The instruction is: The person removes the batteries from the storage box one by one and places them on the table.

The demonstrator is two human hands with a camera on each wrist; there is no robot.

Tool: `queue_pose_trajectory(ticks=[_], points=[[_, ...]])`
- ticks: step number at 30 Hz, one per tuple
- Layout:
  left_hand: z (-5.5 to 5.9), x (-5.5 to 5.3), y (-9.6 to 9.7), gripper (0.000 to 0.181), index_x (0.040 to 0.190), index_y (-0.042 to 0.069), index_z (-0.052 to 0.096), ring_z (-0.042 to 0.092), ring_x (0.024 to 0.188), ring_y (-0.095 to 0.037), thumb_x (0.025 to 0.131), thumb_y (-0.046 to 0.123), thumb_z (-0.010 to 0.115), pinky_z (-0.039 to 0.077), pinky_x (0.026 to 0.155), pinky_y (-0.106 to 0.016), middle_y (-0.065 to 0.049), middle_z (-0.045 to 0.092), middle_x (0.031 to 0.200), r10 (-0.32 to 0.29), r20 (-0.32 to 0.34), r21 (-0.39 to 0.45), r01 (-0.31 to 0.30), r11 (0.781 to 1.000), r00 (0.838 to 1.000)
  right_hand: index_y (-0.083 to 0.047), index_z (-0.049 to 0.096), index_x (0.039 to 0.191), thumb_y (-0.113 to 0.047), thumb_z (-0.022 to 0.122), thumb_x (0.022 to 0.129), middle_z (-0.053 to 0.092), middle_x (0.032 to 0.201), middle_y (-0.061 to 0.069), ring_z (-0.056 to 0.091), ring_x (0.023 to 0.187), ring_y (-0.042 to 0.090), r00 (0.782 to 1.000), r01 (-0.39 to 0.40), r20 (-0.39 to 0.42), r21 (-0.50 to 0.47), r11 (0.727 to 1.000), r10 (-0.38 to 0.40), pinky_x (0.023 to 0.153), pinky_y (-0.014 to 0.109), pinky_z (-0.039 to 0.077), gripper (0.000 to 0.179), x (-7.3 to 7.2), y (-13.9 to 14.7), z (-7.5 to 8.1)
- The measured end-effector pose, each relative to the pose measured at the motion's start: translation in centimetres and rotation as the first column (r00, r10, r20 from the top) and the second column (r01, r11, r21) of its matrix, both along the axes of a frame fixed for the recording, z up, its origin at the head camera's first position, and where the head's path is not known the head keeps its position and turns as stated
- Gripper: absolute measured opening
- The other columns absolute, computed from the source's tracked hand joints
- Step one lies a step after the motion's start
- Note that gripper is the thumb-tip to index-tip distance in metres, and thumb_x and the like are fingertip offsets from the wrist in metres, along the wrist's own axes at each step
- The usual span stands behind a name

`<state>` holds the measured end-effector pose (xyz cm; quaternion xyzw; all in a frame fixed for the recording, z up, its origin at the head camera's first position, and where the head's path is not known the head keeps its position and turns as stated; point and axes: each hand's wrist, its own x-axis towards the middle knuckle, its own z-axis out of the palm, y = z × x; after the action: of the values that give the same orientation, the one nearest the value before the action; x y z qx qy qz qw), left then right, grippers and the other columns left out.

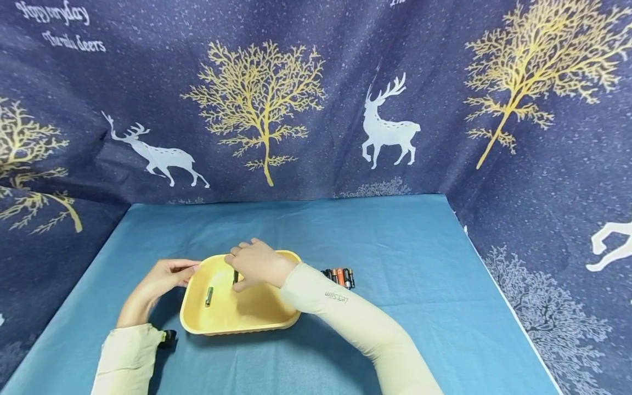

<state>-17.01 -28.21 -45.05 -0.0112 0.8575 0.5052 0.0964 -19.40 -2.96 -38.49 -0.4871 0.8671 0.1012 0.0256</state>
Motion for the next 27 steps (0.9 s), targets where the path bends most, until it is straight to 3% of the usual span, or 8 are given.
queue_pose_trajectory(ticks=[9, 18, 27], points=[[0.0, -0.1, -0.1, 0.034, 0.12, -0.012, 0.061, 0.069, 0.074, -0.019, 0.096, 0.011, 0.06, 0.059, 0.069, -0.035, -0.02, 0.069, 0.101, 0.013, -0.004, 0.008, -0.013, 1.0, 1.0, -0.016, 0.059, 0.117, -0.054, 0.064, 0.085, 0.058, 0.103, -0.005, 0.052, 0.096, 0.014, 1.0, -0.013, 0.013, -0.116, 0.993, 0.015, 0.075, 0.028, 0.042, 0.049, -0.5, 3.5, 0.5], [0.0, 0.0, -0.1, 0.035, 0.121, -0.012, 0.06, 0.068, 0.075, -0.019, 0.096, 0.012, 0.06, 0.059, 0.069, -0.035, -0.019, 0.069, 0.102, 0.014, 0.002, 0.004, -0.014, 1.0, 1.0, -0.013, 0.059, 0.118, -0.053, 0.065, 0.086, 0.059, 0.108, -0.001, 0.054, 0.104, 0.018, 0.993, 0.082, 0.094, -0.158, 0.984, -0.068, 0.094, 0.039, 0.045, 0.052, -1.2, 7.2, 0.7], [0.0, 0.0, -0.1, 0.035, 0.121, -0.012, 0.061, 0.068, 0.074, -0.019, 0.096, 0.013, 0.061, 0.059, 0.069, -0.035, -0.018, 0.069, 0.1, 0.007, -0.002, 0.011, -0.007, 1.0, 1.0, -0.011, 0.059, 0.119, -0.047, 0.067, 0.087, 0.06, 0.112, 0.004, 0.055, 0.11, 0.027, 0.975, 0.178, 0.17, -0.184, 0.967, -0.147, 0.102, 0.049, 0.041, 0.049, -1.9, 11.5, 0.8]])
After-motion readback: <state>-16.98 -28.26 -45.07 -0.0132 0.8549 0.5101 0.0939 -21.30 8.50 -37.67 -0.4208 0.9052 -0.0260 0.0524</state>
